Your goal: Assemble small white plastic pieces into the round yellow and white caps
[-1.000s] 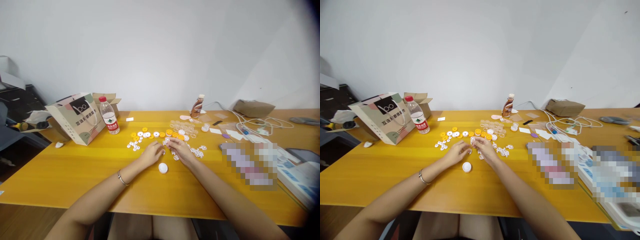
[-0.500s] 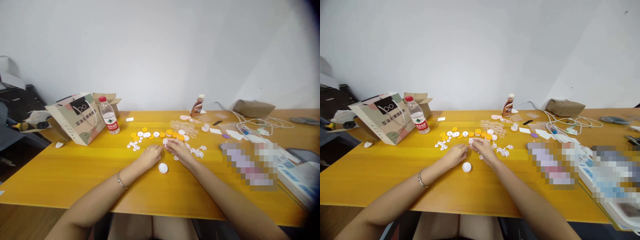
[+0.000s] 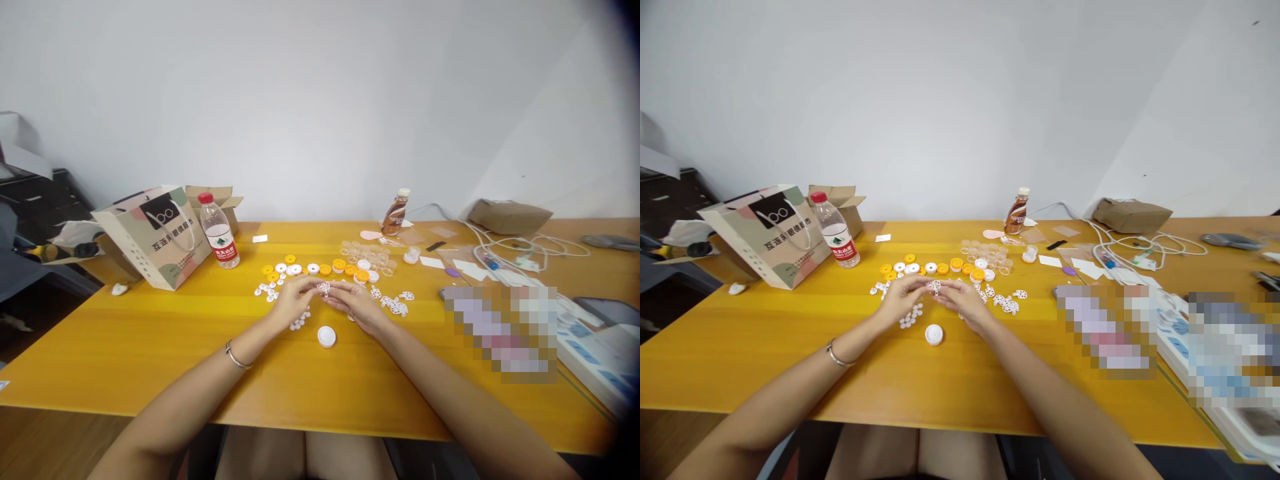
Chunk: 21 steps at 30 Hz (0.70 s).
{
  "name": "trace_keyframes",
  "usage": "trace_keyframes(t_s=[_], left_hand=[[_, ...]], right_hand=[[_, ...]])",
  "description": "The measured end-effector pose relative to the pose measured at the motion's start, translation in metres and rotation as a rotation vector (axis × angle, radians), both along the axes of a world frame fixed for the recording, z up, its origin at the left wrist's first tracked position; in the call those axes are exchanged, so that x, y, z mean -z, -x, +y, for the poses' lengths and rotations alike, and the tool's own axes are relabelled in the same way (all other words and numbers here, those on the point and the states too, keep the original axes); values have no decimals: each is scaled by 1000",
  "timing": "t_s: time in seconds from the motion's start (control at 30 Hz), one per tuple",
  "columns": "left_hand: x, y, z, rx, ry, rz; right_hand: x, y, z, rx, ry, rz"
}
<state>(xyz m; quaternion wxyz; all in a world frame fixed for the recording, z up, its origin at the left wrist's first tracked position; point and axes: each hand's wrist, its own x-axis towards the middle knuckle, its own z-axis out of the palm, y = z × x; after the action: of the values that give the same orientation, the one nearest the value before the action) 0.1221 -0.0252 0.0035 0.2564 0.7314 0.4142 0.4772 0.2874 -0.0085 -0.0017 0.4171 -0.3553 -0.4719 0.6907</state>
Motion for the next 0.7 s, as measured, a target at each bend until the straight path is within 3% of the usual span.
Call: trace_keyframes(t_s=[0.27, 0.7], left_hand=[[-6, 1, -3, -68, -150, 123], [0, 1, 0, -21, -91, 110]], right_hand=[[-2, 0, -2, -80, 21, 8], [10, 2, 2, -17, -52, -8]])
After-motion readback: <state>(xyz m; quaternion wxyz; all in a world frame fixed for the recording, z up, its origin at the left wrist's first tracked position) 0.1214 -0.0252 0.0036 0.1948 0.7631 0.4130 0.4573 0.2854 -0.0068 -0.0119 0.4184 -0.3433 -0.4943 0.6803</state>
